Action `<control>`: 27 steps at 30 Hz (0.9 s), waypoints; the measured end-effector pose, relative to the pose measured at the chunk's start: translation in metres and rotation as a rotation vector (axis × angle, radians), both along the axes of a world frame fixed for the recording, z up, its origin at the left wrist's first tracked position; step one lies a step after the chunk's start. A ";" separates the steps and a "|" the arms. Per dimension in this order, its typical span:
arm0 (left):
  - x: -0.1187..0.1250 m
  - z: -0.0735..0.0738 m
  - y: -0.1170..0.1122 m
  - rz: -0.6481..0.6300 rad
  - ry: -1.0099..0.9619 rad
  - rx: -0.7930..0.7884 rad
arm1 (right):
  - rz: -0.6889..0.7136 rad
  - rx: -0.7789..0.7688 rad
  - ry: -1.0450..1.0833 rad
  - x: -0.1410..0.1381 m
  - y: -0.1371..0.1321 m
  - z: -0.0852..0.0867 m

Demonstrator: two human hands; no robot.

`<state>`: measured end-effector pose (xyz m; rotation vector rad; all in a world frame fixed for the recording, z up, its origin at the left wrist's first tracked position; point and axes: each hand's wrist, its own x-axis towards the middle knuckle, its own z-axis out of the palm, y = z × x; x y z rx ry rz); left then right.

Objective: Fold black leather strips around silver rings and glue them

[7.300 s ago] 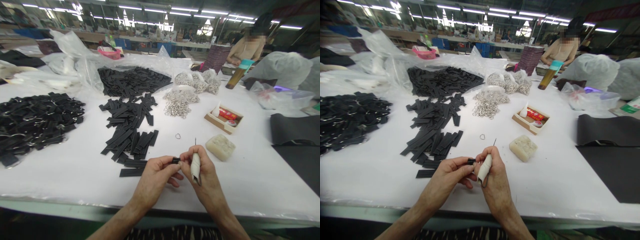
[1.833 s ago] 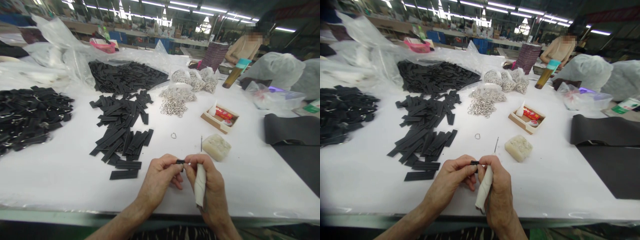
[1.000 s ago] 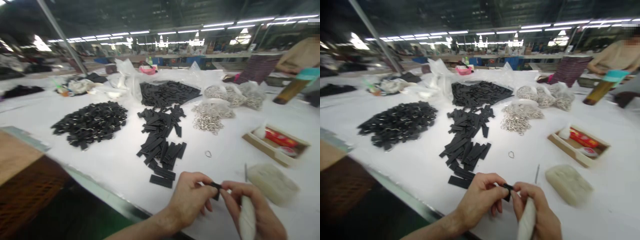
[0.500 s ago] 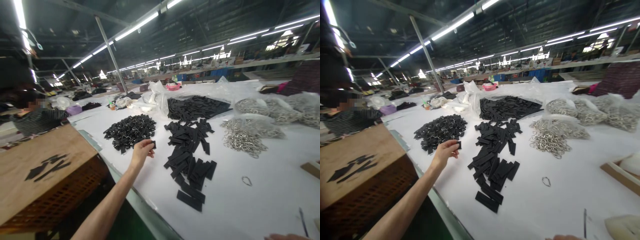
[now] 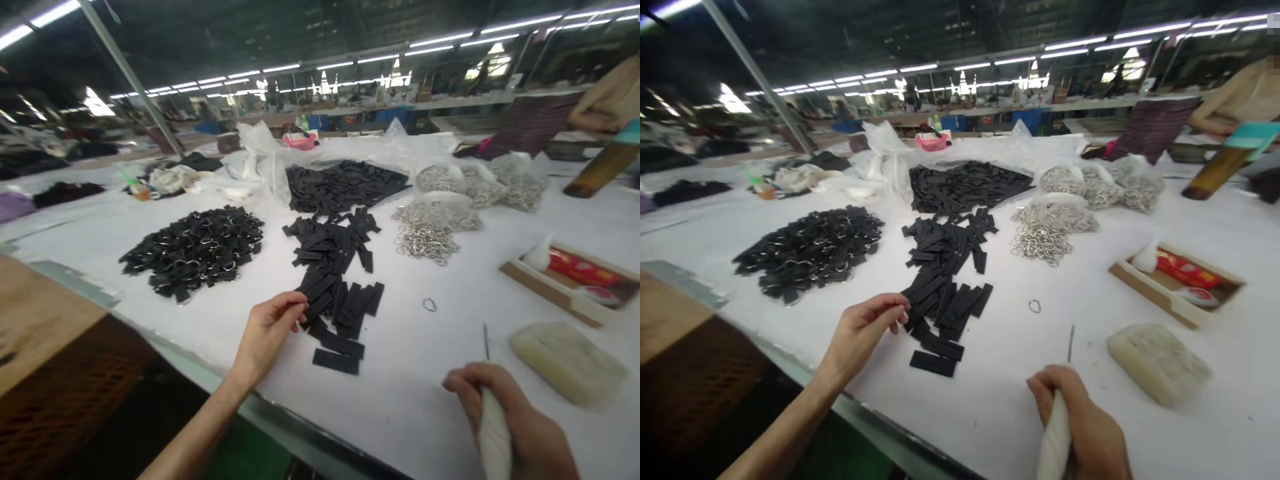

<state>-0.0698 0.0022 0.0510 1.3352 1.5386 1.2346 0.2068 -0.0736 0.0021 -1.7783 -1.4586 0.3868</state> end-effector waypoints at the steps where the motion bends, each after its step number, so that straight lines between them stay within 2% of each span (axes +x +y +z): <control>1: 0.009 0.001 -0.005 -0.115 0.160 0.042 | 0.010 -0.020 0.006 -0.004 0.000 0.007; 3: 0.023 0.000 -0.011 -0.319 0.474 0.166 | 0.059 -0.024 0.000 -0.010 0.001 0.016; 5: 0.033 0.000 -0.012 -0.444 0.745 0.260 | 0.119 -0.004 -0.036 -0.012 0.004 0.022; 7: 0.042 0.002 -0.007 -0.482 0.948 0.260 | 0.166 0.003 -0.090 -0.009 0.008 0.026; 10: 0.058 0.011 0.011 -0.513 1.147 0.163 | 0.200 -0.014 -0.172 -0.002 0.019 0.034; 14: 0.085 0.021 0.040 -0.571 1.210 0.120 | 0.199 -0.022 -0.261 0.006 0.042 0.043; 18: 0.108 0.017 0.063 -0.581 1.218 0.088 | 0.183 -0.087 -0.308 0.015 0.063 0.046; 23: 0.114 0.009 0.083 -0.579 1.216 0.005 | 0.216 -0.136 -0.428 0.025 0.082 0.044; 27: 0.112 0.010 0.085 -0.569 1.202 0.002 | 0.282 -0.130 -0.558 0.021 0.096 0.042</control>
